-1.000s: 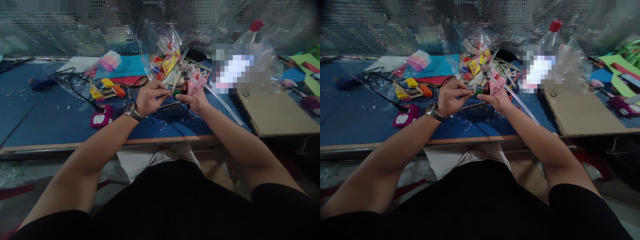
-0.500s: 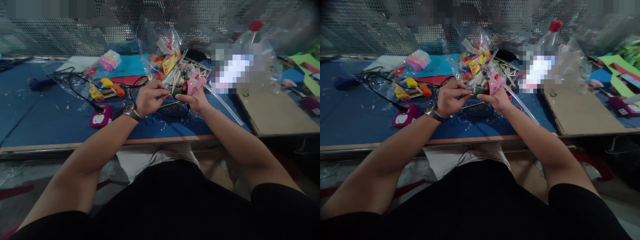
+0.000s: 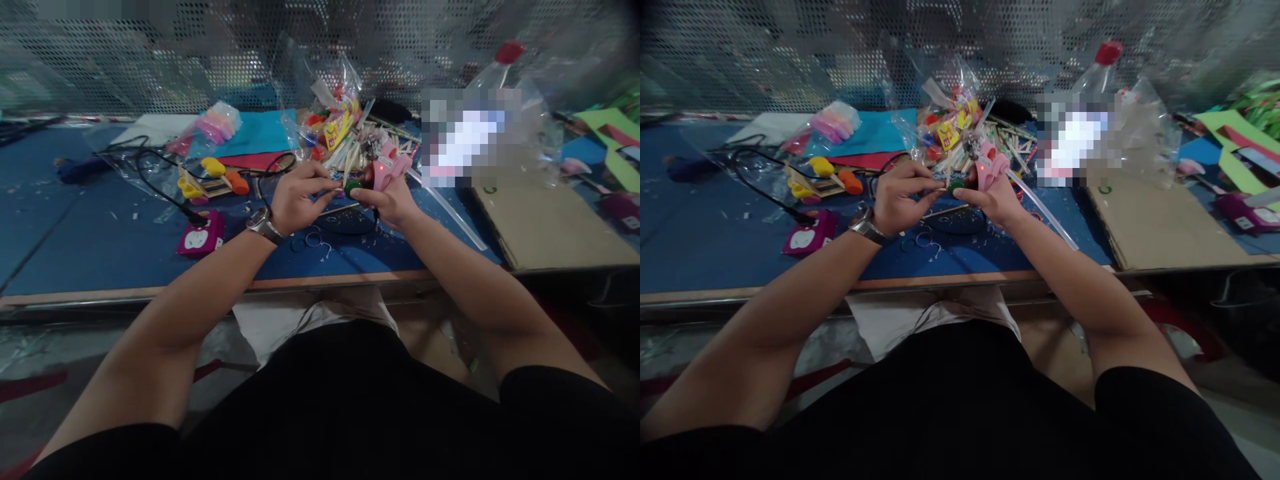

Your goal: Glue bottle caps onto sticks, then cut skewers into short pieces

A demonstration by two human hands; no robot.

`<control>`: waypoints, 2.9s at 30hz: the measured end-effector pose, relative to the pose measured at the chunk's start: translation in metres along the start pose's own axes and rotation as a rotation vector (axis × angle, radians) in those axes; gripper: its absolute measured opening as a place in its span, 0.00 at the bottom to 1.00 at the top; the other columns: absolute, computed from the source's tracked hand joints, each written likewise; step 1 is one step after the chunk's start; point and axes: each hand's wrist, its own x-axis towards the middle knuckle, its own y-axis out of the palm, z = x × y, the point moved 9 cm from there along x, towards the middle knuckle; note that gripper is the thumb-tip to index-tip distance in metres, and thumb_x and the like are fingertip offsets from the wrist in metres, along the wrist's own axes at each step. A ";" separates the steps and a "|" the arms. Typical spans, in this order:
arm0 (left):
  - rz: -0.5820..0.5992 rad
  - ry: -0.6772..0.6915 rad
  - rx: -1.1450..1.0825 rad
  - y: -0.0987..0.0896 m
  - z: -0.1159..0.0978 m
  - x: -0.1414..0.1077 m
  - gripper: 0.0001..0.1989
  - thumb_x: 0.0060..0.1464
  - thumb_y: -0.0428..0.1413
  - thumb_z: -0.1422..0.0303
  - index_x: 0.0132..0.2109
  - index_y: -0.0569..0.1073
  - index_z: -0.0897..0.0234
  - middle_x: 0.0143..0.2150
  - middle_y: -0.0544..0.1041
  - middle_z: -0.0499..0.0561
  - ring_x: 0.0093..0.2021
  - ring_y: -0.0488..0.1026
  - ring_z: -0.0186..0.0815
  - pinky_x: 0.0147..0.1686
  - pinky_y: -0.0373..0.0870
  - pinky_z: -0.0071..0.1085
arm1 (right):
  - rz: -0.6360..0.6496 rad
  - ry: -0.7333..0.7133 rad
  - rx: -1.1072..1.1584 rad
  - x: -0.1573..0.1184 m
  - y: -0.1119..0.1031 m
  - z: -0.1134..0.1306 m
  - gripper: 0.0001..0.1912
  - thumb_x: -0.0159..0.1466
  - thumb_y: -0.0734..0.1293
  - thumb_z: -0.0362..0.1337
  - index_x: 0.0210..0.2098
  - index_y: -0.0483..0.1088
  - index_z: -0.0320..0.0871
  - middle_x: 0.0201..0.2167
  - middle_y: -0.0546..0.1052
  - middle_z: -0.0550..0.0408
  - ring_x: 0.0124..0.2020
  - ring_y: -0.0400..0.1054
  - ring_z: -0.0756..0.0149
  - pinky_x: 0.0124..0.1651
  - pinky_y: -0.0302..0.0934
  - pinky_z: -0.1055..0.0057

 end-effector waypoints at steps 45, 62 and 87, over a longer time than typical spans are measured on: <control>-0.085 -0.137 -0.303 -0.002 0.003 0.005 0.08 0.60 0.76 0.63 0.47 0.91 0.54 0.38 0.91 0.50 0.36 0.88 0.36 0.38 0.83 0.31 | 0.067 -0.176 -0.114 -0.006 0.001 0.017 0.38 0.49 0.89 0.58 0.33 0.60 0.51 0.43 0.82 0.54 0.49 0.78 0.53 0.61 0.74 0.50; -0.070 -0.241 -0.295 0.001 0.010 0.002 0.09 0.61 0.75 0.58 0.46 0.91 0.52 0.38 0.90 0.49 0.36 0.86 0.37 0.37 0.83 0.35 | 0.071 -0.163 -0.105 -0.005 0.002 0.018 0.36 0.50 0.89 0.58 0.34 0.62 0.51 0.45 0.82 0.54 0.49 0.77 0.53 0.64 0.75 0.47; 0.255 -0.466 -0.648 0.029 0.020 -0.009 0.18 0.63 0.71 0.52 0.44 0.88 0.63 0.40 0.91 0.57 0.34 0.87 0.35 0.33 0.83 0.28 | -0.003 -0.174 -0.082 0.009 -0.011 0.008 0.33 0.53 0.87 0.57 0.35 0.64 0.49 0.52 0.81 0.50 0.49 0.76 0.55 0.58 0.76 0.49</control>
